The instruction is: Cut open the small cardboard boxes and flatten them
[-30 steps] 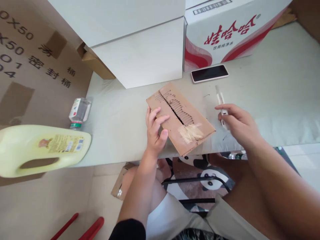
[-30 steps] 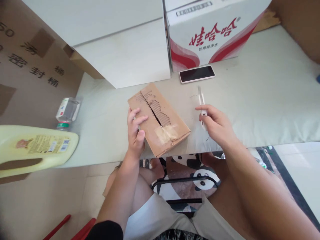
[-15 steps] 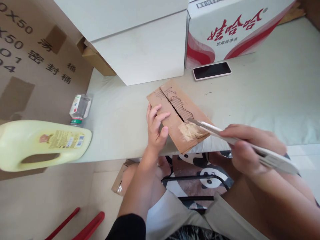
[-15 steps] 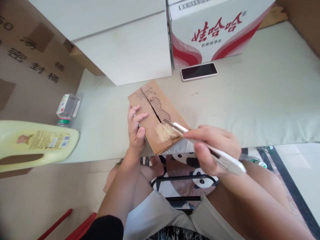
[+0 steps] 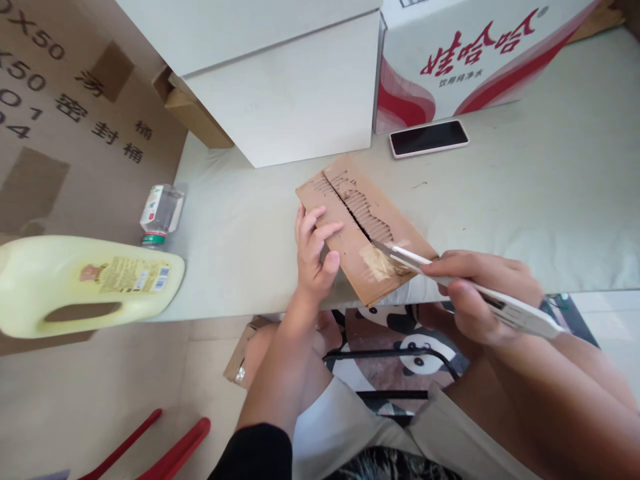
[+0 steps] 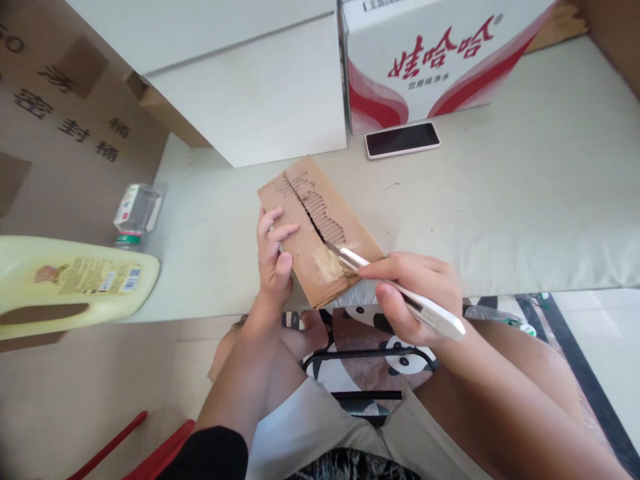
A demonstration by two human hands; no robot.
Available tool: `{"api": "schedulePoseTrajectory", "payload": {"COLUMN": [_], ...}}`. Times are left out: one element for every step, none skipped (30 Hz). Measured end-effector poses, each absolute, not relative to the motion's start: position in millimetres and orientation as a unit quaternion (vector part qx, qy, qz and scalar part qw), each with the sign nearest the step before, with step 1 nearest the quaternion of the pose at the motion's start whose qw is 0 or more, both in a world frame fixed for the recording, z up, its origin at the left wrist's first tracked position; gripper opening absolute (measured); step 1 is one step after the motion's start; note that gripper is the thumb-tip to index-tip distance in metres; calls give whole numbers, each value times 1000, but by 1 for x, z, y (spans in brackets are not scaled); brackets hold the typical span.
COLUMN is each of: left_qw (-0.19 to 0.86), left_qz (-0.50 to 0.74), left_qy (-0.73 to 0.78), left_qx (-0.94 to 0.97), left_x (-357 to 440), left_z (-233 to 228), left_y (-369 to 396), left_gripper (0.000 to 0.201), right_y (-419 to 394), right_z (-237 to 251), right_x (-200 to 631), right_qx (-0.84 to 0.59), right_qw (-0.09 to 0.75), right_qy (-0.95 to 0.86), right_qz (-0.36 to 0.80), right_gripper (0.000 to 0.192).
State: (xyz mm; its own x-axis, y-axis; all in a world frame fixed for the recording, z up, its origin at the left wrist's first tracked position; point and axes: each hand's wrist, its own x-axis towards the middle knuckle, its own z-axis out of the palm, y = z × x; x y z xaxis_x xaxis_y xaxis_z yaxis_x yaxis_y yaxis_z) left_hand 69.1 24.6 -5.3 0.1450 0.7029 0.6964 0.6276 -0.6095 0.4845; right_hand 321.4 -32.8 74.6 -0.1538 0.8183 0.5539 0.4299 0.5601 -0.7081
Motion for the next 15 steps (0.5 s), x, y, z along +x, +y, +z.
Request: {"api": "schedulePoseTrajectory", "payload": {"left_qw": [39,39,38,39,40,40,40,40,39,38,37,35,33,31,30], "left_qz": [485,488,492,496,498,499,499,498,497,495,495,495,493,490,487], "left_qy": [438,435,429,423,417,414,414,416,420,422,424,425,428,431,435], "left_qx": [756,756,757,758,759,760,760,760,759,758,757,757,757,757,757], "left_x": [69,69,69,70,70,70,70,71,71,71,71,71,71,70,70], "left_z": [-5,-5,-4,-4,-3,-3,-3,-3,-3,-3,-3,-3,-4,-4,-4], "left_y": [25,25,25,26,26,26,26,26,26,26,26,26,26,26,26], "left_gripper": [48,47,46,44,43,42,42,42,42,43,44,44,44,45,46], "right_y": [-30,-28,-26,-25,-25,-26,-27,-29,-30,-32,-33,-34,-35,-36,-36], "right_z": [74,73,72,72,72,71,71,71,71,71,70,70,70,70,71], "right_x": [320,320,319,318,318,319,319,320,321,322,323,324,325,325,326], "right_qx": [-397,-374,-358,-352,-354,-357,-364,-373,-383,-390,-395,-397,-400,-402,-405], "right_qw": [495,500,507,514,518,521,519,517,518,524,531,536,534,529,516], "right_qy": [-750,-762,-766,-765,-761,-756,-752,-746,-736,-724,-712,-704,-701,-702,-707], "right_qz": [185,175,166,163,166,171,180,193,208,222,234,244,251,256,262], "right_gripper": [17,18,20,21,21,22,21,21,21,22,23,23,23,22,22]}}
